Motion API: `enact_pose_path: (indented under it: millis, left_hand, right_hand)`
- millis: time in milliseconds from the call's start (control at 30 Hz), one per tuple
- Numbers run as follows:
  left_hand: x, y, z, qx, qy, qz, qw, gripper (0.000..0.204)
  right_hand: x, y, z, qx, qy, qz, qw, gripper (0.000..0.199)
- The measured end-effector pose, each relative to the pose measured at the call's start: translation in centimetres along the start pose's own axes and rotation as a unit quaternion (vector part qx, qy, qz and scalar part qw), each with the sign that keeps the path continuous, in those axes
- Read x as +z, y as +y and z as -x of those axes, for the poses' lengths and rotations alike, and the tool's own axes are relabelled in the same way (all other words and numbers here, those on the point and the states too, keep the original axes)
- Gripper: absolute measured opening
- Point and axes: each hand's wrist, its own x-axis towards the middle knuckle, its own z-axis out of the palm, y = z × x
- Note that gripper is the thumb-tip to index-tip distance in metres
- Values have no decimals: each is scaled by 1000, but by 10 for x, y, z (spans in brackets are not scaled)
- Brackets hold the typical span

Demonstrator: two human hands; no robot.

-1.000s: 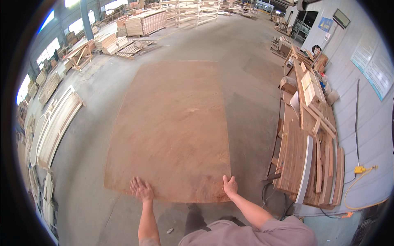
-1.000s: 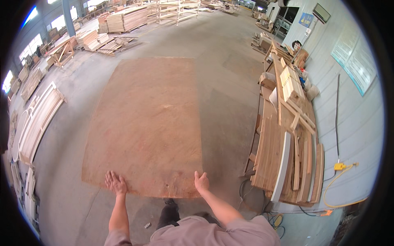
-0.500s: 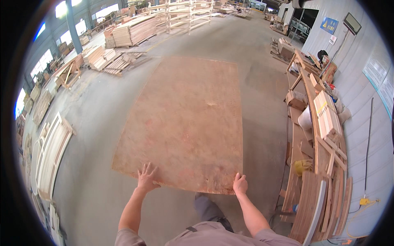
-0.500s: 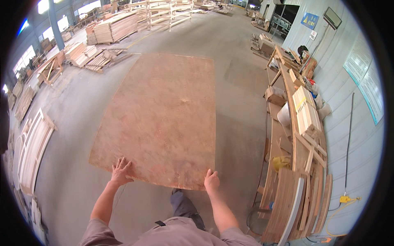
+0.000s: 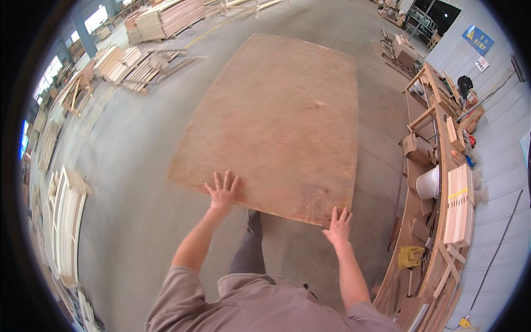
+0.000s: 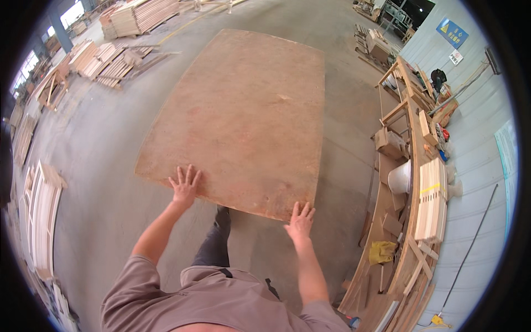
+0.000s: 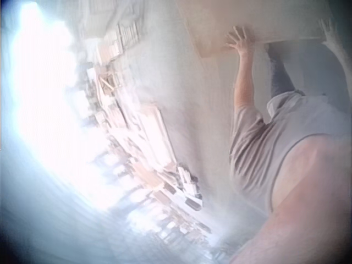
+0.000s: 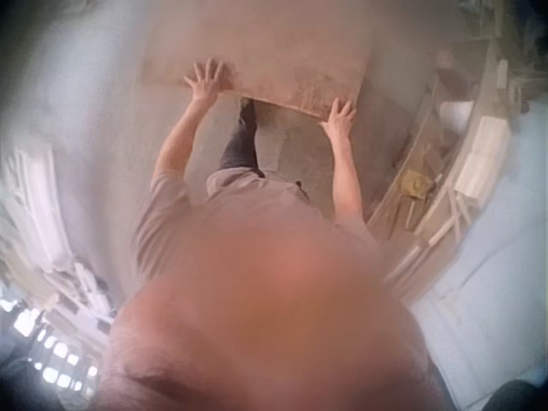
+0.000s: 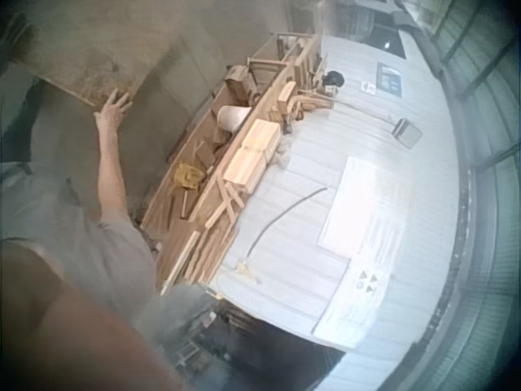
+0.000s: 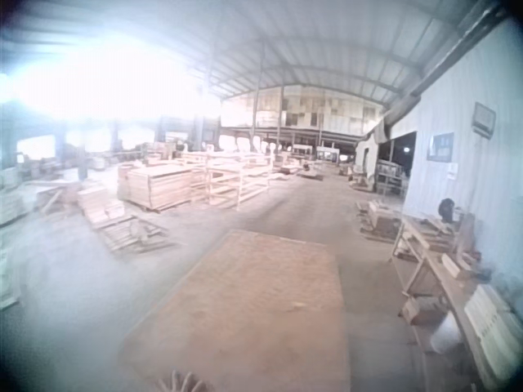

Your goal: The person picks up a tool and walks to a workstation, assists another person in assembling a wooden chair frame, and then carries a large wooden panel across a factory floor.

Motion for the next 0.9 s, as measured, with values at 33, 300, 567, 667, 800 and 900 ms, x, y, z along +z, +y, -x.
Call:
enact_pose_path:
  millis: [33, 300, 567, 667, 800, 900]
  left_hand:
    - [-13, -1, -54, 4, 14, -12, 1000, 81]
    - [-113, -46, -422, 61, -96, 84, 990, 103]
    - [-193, -53, -787, 20, -164, 44, 985, 115]
    - [-242, -39, -925, 38, -214, 78, 973, 110]
    - [-327, 5, -1117, 42, -236, 86, 967, 96]
    - [-291, 12, -1265, 105, -183, 32, 977, 83]
  right_hand:
    - [-3, 7, -47, 8, -8, 0, 1000, 103]
    - [-101, 32, -384, 59, -22, -18, 998, 99]
    - [-186, 77, -723, 69, -16, -38, 997, 97]
    - [-234, 88, -860, 79, -48, -18, 996, 92]
    - [-309, 111, -1045, 125, -98, -10, 987, 101]
    - [-360, 116, -1177, 140, -89, -24, 986, 105]
